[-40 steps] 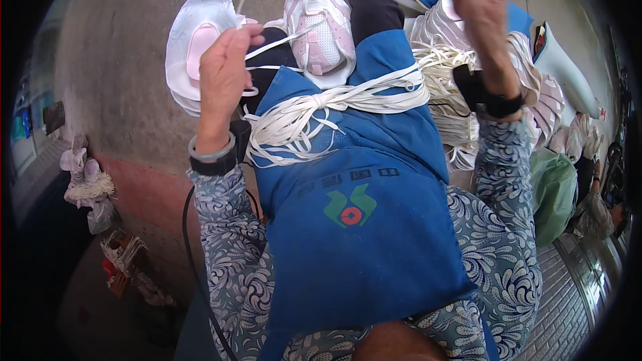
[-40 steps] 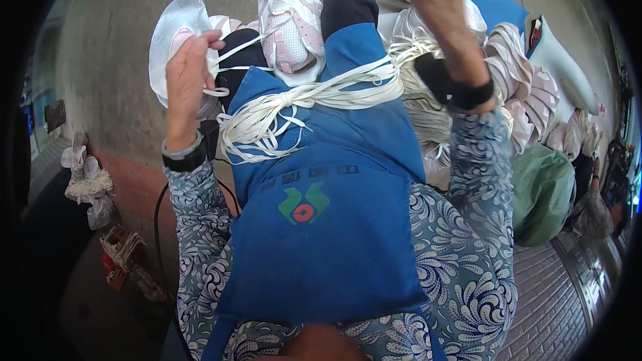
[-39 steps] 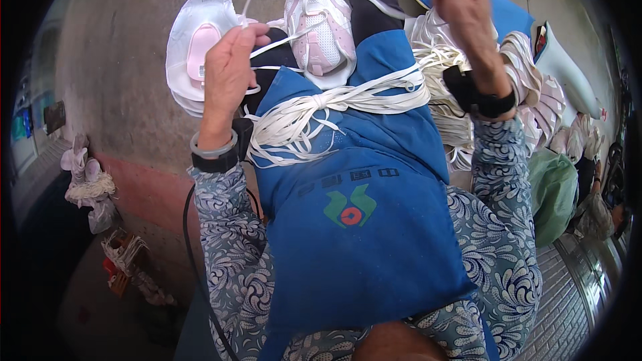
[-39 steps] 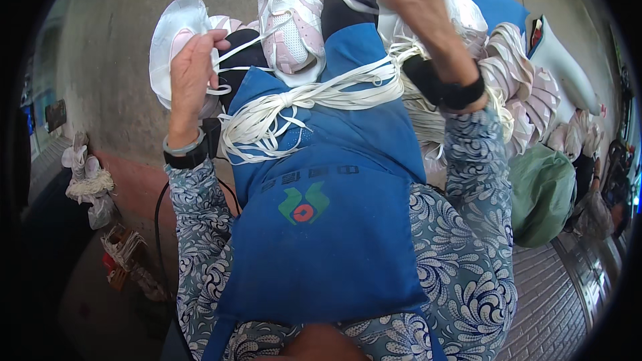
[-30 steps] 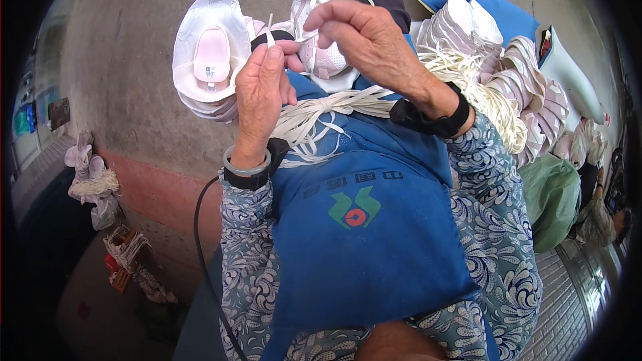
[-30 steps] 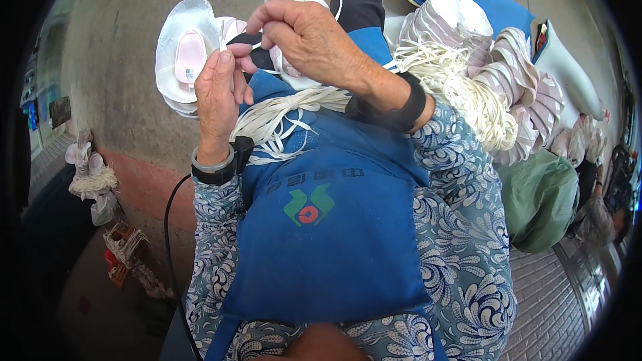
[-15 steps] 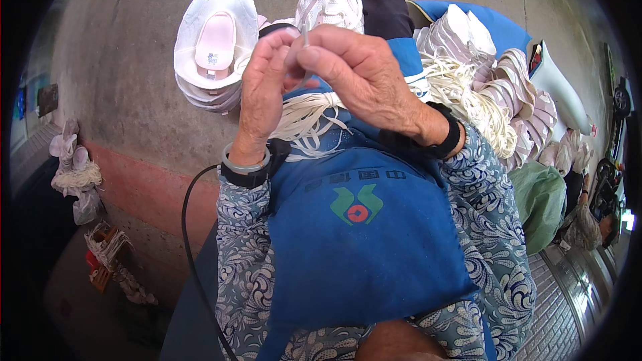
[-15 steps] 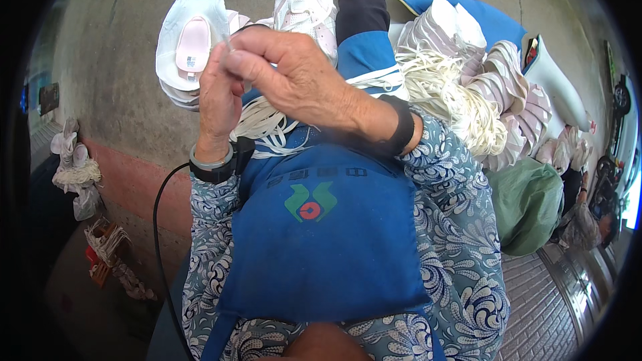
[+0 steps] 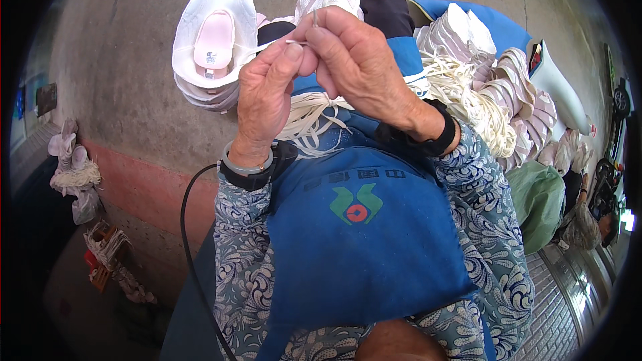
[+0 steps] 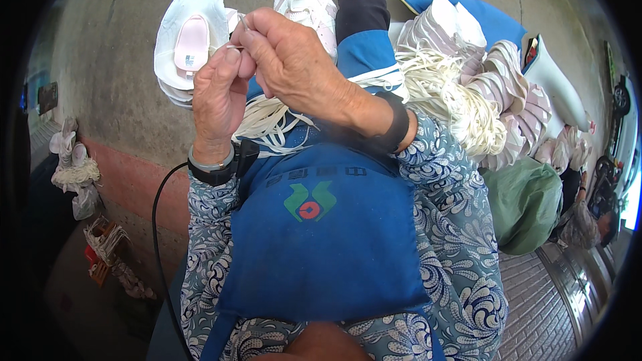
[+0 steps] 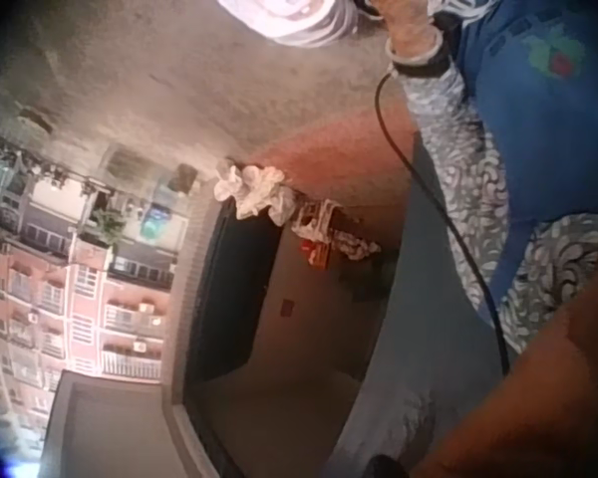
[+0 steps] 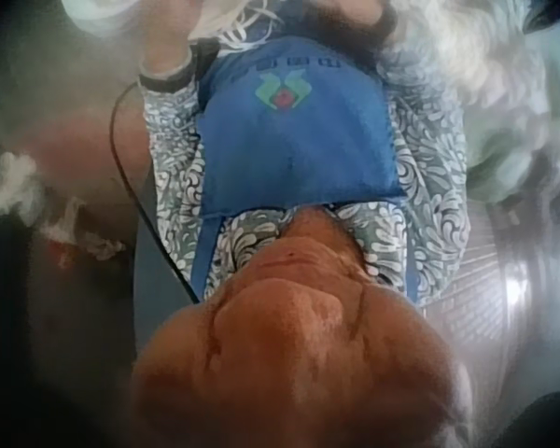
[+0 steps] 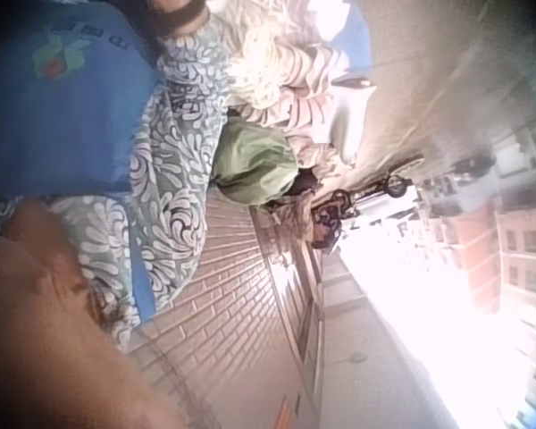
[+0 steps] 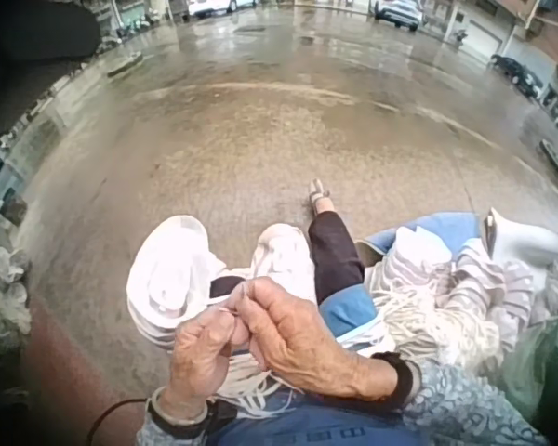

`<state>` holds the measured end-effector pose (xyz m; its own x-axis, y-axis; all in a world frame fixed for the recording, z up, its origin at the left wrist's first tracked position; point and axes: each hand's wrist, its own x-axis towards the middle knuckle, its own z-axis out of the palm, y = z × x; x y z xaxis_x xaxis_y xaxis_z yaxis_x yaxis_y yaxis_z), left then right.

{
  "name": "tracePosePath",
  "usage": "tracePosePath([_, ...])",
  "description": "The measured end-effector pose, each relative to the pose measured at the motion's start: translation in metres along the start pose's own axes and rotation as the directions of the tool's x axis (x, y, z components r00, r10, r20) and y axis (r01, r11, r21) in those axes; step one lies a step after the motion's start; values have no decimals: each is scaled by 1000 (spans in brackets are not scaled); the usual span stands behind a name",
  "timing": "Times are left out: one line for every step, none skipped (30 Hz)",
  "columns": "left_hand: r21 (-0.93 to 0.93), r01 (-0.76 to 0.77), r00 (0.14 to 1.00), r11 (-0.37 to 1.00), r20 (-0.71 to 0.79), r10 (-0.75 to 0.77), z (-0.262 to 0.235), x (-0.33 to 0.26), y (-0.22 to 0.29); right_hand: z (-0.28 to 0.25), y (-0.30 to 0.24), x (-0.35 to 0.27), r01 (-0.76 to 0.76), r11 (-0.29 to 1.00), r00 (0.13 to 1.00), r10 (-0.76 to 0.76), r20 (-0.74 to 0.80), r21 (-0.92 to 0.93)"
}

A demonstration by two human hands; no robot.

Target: The person is lacing pairs of white and pink sneakers by hand.

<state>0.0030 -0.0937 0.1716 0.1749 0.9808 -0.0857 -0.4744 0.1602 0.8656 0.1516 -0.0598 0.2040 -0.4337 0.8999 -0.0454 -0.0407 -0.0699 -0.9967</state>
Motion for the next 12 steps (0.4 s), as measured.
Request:
tracePosePath([0,4,1000,1000,4,-4,0,1,0,2,4,-1,-2,1000,1000,2,-5,1])
tracePosePath([67,19,1000,998,-24,-17,0,2,-1,6,9,-1,91,992,993,-97,-71,-82])
tracePosePath([137,32,998,990,-57,-24,0,2,0,9,10,-2,179,970,972,-200,-123,-167])
tracePosePath([138,33,998,990,-57,-26,0,2,-1,7,8,-2,178,970,972,-200,-124,-166])
tracePosePath([154,7,998,988,-61,2,-1,3,-3,5,2,-2,86,979,990,-104,-91,-184])
tracePosePath([169,-19,998,985,-62,30,0,5,-2,3,1,-1,-7,979,998,-6,-62,-206])
tracePosePath([167,-17,998,986,-58,27,4,8,-1,1,6,1,-9,978,998,-5,-66,-207])
tracePosePath([73,-73,987,995,-140,83,9,11,1,-4,14,5,251,918,959,-280,-52,-307])
tracePosePath([-16,-133,966,991,-224,126,14,14,3,-8,19,8,482,780,848,-530,-13,-398])
tracePosePath([-19,-134,966,991,-226,126,8,13,6,-16,16,8,482,780,849,-529,-10,-399])
tracePosePath([-58,-202,972,978,-135,193,-7,13,12,-33,4,6,295,954,952,-288,-100,63])
tracePosePath([-105,-264,964,959,-41,261,-27,15,19,-56,-14,2,48,856,998,-17,-66,516])
